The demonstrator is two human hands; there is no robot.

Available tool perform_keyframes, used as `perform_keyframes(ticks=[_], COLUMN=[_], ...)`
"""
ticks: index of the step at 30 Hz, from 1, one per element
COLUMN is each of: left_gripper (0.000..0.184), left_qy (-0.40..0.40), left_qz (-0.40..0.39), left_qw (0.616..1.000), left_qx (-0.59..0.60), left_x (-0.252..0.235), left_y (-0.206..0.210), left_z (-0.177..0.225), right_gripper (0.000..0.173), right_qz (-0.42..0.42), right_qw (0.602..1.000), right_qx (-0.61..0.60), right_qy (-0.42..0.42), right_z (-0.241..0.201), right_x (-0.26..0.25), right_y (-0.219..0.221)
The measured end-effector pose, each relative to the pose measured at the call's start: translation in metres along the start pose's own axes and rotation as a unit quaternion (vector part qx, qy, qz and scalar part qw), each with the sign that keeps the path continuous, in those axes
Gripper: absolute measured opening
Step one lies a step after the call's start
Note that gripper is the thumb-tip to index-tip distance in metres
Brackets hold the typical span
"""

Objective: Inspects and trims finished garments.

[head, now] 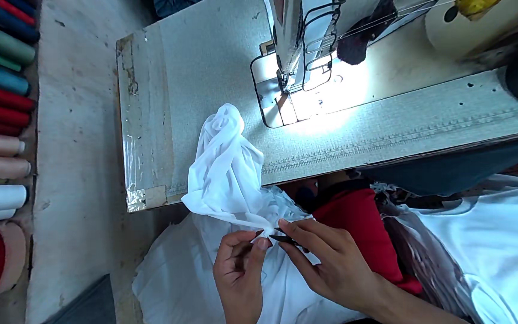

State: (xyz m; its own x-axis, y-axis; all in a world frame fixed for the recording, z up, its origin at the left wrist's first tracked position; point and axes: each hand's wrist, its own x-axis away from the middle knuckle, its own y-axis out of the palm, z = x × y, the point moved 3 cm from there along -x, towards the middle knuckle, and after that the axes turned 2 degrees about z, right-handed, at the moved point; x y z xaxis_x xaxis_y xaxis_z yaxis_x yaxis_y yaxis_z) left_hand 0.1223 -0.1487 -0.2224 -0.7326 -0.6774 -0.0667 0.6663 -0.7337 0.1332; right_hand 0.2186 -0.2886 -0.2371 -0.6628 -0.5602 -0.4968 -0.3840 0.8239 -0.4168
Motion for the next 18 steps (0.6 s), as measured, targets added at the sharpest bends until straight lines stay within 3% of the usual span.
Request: perform_keyframes(ticks=[9,18], left_gripper=[0.018,0.019], left_qy=[0.007,0.002], left_qz=[-0.007,-0.002], left_qw=[1.000,1.000], left_qx=[-0.003,0.015], left_x=[0.0019,0.0008], left_y=[0.0019,-0.0011], left_z=[-0.0022,-0.0031], right_gripper=[0.031,0.030], right_qz=[-0.008,0.008], right_qw=[0.998,1.000], right_qx=[0.044,0.015], right_qy=[-0.044,-0.002], right_z=[-0.0001,0.0031], right_x=[0.0038,0.0025], right_y=[0.0022,-0.0038])
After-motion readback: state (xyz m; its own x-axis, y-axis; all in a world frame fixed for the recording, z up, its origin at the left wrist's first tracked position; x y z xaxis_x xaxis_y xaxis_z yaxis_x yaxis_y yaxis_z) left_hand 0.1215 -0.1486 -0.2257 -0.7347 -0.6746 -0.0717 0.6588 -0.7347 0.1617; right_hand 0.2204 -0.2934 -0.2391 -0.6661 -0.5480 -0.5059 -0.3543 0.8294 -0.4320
